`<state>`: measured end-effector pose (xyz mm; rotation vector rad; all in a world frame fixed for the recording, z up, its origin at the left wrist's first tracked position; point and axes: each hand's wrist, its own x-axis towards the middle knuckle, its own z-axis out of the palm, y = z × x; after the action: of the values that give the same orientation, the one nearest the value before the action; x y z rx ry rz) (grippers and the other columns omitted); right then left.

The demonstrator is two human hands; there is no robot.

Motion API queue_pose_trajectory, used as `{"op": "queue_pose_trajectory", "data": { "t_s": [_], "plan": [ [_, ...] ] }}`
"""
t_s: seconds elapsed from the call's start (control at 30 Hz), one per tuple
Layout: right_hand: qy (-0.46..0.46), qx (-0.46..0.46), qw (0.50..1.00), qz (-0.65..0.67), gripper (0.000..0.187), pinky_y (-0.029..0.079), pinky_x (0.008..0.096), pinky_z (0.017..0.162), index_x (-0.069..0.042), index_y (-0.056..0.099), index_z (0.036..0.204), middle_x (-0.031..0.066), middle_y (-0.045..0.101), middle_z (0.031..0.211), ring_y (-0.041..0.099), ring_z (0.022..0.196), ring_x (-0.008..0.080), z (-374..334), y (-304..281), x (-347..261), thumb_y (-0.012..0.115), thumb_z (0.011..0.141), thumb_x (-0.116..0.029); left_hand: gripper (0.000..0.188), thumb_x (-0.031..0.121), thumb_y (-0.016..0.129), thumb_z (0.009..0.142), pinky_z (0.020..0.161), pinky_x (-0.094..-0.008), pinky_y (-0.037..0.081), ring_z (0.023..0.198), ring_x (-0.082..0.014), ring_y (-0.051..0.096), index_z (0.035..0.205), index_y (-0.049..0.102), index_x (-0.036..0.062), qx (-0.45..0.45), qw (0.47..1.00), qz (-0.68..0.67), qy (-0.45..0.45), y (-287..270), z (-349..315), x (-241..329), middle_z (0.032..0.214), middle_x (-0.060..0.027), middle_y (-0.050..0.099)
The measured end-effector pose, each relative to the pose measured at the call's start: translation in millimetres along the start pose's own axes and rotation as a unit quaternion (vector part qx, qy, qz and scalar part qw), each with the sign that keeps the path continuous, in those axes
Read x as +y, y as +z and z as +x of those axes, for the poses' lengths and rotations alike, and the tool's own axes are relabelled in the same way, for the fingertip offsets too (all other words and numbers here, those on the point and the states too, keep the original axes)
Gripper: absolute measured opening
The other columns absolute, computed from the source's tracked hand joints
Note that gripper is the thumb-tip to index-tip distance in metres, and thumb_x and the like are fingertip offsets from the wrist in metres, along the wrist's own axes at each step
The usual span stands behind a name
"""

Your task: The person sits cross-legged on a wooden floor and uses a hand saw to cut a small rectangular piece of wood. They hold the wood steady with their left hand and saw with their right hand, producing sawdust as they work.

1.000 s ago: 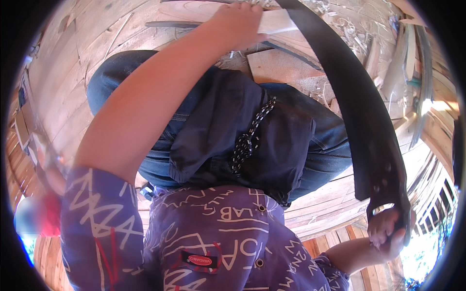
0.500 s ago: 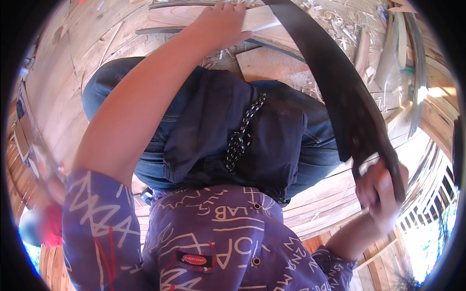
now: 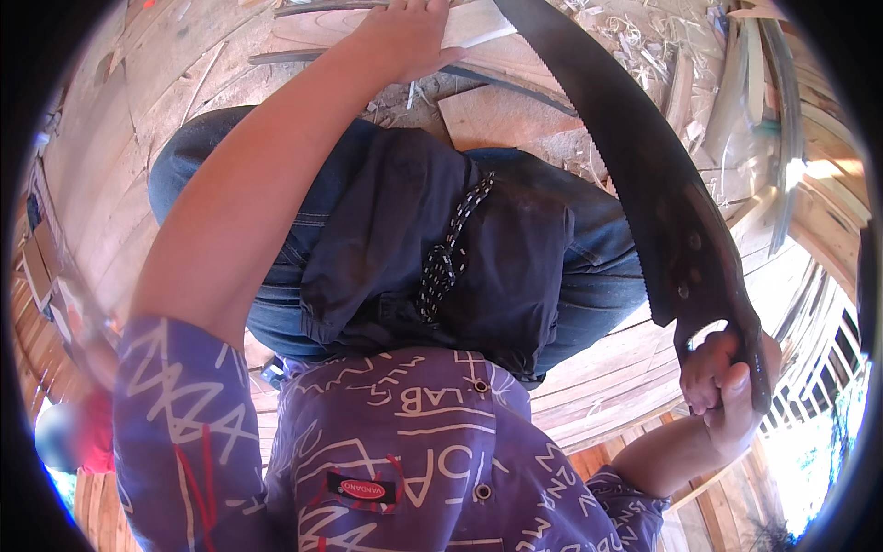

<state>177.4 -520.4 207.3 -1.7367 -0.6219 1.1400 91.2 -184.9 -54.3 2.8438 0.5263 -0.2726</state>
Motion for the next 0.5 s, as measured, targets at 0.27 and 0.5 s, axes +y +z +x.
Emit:
{"op": "queue_pose_trajectory", "data": {
  "t_s": [0.27,0.5],
  "plan": [
    [-0.017,-0.017,0.999,0.021,0.036,0.027,0.0198,0.029,-0.003,0.041,0.072,-0.0001,0.040,0.048,0.036,0.032,0.0063,-1,-13,6,0.053,0.094,-0.029,0.068,0.044,0.059,0.082,0.089,-0.0459,0.044,0.108,-0.0371,0.054,0.124,0.042,-0.0077,-0.021,1.000,-0.008,-0.004,-6,1,3,0.115,-0.0261,0.054],
    [-0.012,-0.016,0.999,0.031,0.041,0.026,0.0207,0.028,-0.001,0.042,0.076,-0.0001,0.040,0.048,0.037,0.030,0.0074,-6,-23,-4,0.057,0.091,-0.036,0.068,0.044,0.058,0.083,0.091,-0.0461,0.044,0.108,-0.0368,0.053,0.124,0.043,-0.0073,-0.019,1.000,-0.016,-0.013,-9,-7,-4,0.116,-0.0252,0.054]
  ]
}}
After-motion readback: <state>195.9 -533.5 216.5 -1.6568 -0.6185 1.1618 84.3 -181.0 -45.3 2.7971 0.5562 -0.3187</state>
